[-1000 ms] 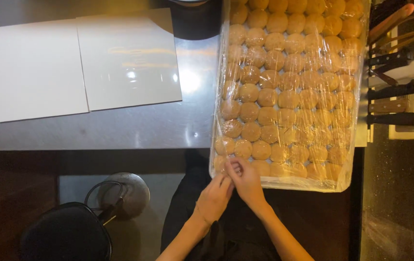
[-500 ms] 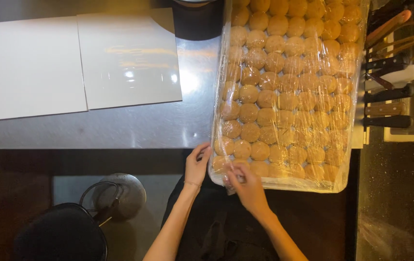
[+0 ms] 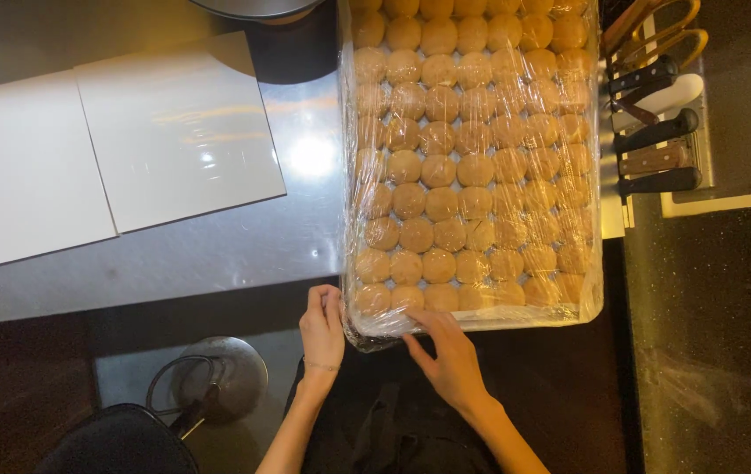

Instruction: Arranging a large number of uniform round baked goods onto a white square board from a large storage tray.

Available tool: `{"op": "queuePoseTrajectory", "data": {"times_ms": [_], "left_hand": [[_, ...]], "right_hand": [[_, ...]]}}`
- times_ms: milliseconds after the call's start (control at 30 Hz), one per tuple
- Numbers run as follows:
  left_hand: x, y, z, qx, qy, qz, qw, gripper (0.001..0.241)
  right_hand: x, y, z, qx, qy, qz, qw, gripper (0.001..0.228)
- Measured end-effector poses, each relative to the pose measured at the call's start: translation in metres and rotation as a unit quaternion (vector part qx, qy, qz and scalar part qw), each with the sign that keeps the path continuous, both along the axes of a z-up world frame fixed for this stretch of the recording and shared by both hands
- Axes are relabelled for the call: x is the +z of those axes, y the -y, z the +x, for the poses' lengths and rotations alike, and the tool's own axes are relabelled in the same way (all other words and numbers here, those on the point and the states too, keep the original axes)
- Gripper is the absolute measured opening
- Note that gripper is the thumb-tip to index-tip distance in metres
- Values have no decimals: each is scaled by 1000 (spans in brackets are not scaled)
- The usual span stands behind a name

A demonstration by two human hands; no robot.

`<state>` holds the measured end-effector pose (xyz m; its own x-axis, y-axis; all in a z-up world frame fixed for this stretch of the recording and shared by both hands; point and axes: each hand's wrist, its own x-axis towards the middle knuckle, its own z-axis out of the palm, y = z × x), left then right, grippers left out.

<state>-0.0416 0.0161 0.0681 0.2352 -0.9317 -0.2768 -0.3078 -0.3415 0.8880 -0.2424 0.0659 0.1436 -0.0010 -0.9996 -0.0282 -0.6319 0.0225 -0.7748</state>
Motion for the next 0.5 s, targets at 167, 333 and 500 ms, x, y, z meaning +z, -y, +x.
{"op": "queuePoseTrajectory", "data": {"times_ms": [167,333,500], "left_hand": [[34,-18,1,-96,-14,60,993,17],[47,-33,-18,-166,59,-76,981,10],[81,-12,-121,-137,-424,108,889,16]], "right_hand": [[13,22,29,120,-28,-43,991,79],[-9,7,20,93,-94,5,991,77],[16,-18,-56,-111,-98,-83,985,85]]}}
